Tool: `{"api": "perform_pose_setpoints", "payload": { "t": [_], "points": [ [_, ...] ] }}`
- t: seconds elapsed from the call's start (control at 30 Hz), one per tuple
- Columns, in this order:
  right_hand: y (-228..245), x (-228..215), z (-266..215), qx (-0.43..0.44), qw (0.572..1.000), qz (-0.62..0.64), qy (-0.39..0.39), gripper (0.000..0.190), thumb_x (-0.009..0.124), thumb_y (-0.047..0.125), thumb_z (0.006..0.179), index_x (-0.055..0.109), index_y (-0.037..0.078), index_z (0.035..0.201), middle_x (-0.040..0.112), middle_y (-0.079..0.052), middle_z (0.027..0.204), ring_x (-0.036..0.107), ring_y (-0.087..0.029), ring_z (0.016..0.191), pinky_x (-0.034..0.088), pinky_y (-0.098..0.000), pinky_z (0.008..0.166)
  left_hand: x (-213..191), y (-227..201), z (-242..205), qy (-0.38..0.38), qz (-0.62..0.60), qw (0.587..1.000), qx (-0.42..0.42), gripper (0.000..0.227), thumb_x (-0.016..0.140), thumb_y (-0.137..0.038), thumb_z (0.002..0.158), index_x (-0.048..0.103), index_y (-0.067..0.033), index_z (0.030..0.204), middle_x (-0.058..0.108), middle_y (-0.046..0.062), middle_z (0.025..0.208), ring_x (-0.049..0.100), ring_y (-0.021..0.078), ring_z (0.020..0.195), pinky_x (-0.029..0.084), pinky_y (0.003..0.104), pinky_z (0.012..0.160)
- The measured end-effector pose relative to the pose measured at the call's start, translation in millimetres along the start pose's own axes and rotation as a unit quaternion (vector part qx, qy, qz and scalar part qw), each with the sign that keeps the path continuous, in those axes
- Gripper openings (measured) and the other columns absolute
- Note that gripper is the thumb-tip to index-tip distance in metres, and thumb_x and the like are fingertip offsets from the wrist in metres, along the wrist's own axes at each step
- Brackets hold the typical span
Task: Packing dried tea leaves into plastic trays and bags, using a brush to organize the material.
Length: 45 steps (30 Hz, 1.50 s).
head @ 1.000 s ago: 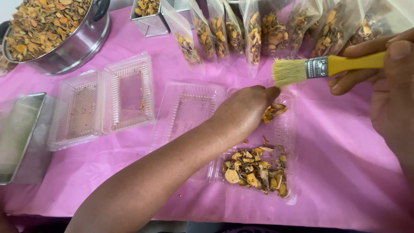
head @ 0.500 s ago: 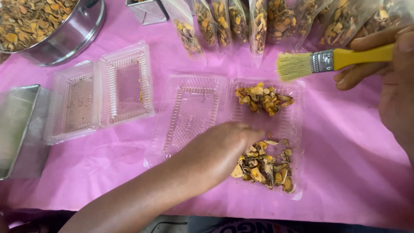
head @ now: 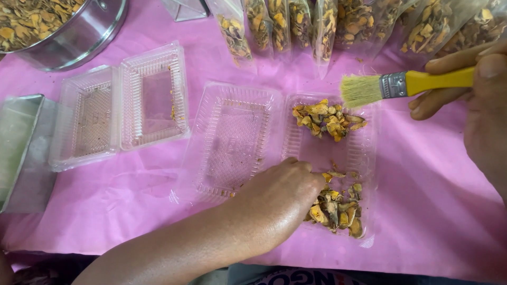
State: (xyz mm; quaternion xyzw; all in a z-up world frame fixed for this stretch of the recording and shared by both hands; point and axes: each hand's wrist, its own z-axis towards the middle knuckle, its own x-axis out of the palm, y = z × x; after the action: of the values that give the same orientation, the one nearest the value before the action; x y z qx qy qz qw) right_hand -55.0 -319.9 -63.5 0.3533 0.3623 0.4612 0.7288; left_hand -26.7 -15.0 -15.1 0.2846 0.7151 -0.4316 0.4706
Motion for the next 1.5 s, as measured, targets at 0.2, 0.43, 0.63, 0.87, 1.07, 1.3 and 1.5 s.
{"api": "perform_pose_setpoints", "payload": {
  "t": [0.2, 0.43, 0.63, 0.87, 1.07, 1.3, 1.5],
  "points": [
    [28, 16, 2, -0.031, 0.998, -0.052, 0.009, 0.046, 0.030, 0.032, 0.126, 0.039, -0.013, 0.129, 0.059, -0.031, 0.129, 0.067, -0.033, 0.074, 0.064, -0.0426, 0.084, -8, 3, -3, 0.037, -0.013, 0.999, -0.027, 0.021, 0.055, 0.010, 0.080, 0.066, -0.0067, 0.087, 0.067, 0.013, 0.082, 0.066, 0.0351, 0.079, 0.052, 0.051, 0.065],
    [14, 9, -1, -0.021, 0.999, -0.025, 0.016, 0.032, 0.032, 0.030, 0.126, 0.034, -0.001, 0.135, 0.059, -0.030, 0.133, 0.067, -0.032, 0.073, 0.066, -0.0416, 0.083, -8, 1, -7, 0.018, -0.001, 1.000, -0.014, 0.024, 0.056, 0.014, 0.077, 0.065, -0.0060, 0.086, 0.065, 0.013, 0.080, 0.064, 0.0338, 0.077, 0.052, 0.050, 0.065],
    [17, 11, -1, -0.024, 0.999, -0.021, 0.017, 0.030, 0.030, 0.028, 0.127, 0.033, -0.002, 0.133, 0.058, -0.030, 0.134, 0.067, -0.032, 0.075, 0.067, -0.0425, 0.087, 2, -1, 3, -0.014, 0.017, 1.000, 0.011, 0.027, 0.066, 0.010, 0.071, 0.071, -0.0082, 0.091, 0.068, 0.010, 0.087, 0.066, 0.0310, 0.084, 0.055, 0.045, 0.074],
    [14, 9, -3, -0.031, 0.999, -0.033, 0.015, 0.030, 0.031, 0.029, 0.128, 0.033, 0.001, 0.137, 0.059, -0.030, 0.133, 0.068, -0.032, 0.076, 0.066, -0.0414, 0.085, 15, 1, 15, -0.059, 0.032, 0.996, 0.050, 0.014, 0.065, -0.001, 0.081, 0.067, -0.0069, 0.093, 0.064, 0.011, 0.086, 0.061, 0.0341, 0.087, 0.052, 0.049, 0.071],
    [17, 10, -2, -0.026, 0.999, -0.038, 0.015, 0.034, 0.031, 0.031, 0.127, 0.035, -0.002, 0.135, 0.060, -0.030, 0.133, 0.068, -0.032, 0.075, 0.066, -0.0411, 0.086, 14, 5, 15, -0.039, 0.017, 0.997, 0.064, 0.008, 0.072, -0.006, 0.076, 0.066, -0.0103, 0.078, 0.062, 0.009, 0.078, 0.061, 0.0339, 0.081, 0.049, 0.050, 0.064],
    [8, 7, -4, -0.034, 0.998, -0.042, 0.015, 0.028, 0.030, 0.028, 0.129, 0.033, 0.001, 0.138, 0.058, -0.030, 0.134, 0.067, -0.032, 0.076, 0.065, -0.0421, 0.085, 5, 7, 8, -0.066, 0.007, 0.994, 0.082, 0.009, 0.067, 0.004, 0.078, 0.067, -0.0035, 0.084, 0.064, 0.014, 0.086, 0.060, 0.0357, 0.085, 0.049, 0.049, 0.068],
    [17, 11, -1, -0.018, 0.997, -0.071, 0.016, 0.052, 0.028, 0.031, 0.128, 0.048, -0.016, 0.130, 0.060, -0.027, 0.096, 0.067, -0.032, 0.076, 0.060, -0.0395, 0.087, 4, 11, 9, -0.012, -0.009, 0.997, 0.073, 0.009, 0.062, 0.001, 0.083, 0.064, -0.0081, 0.083, 0.064, 0.010, 0.086, 0.059, 0.0341, 0.087, 0.049, 0.048, 0.072]
  ]
}}
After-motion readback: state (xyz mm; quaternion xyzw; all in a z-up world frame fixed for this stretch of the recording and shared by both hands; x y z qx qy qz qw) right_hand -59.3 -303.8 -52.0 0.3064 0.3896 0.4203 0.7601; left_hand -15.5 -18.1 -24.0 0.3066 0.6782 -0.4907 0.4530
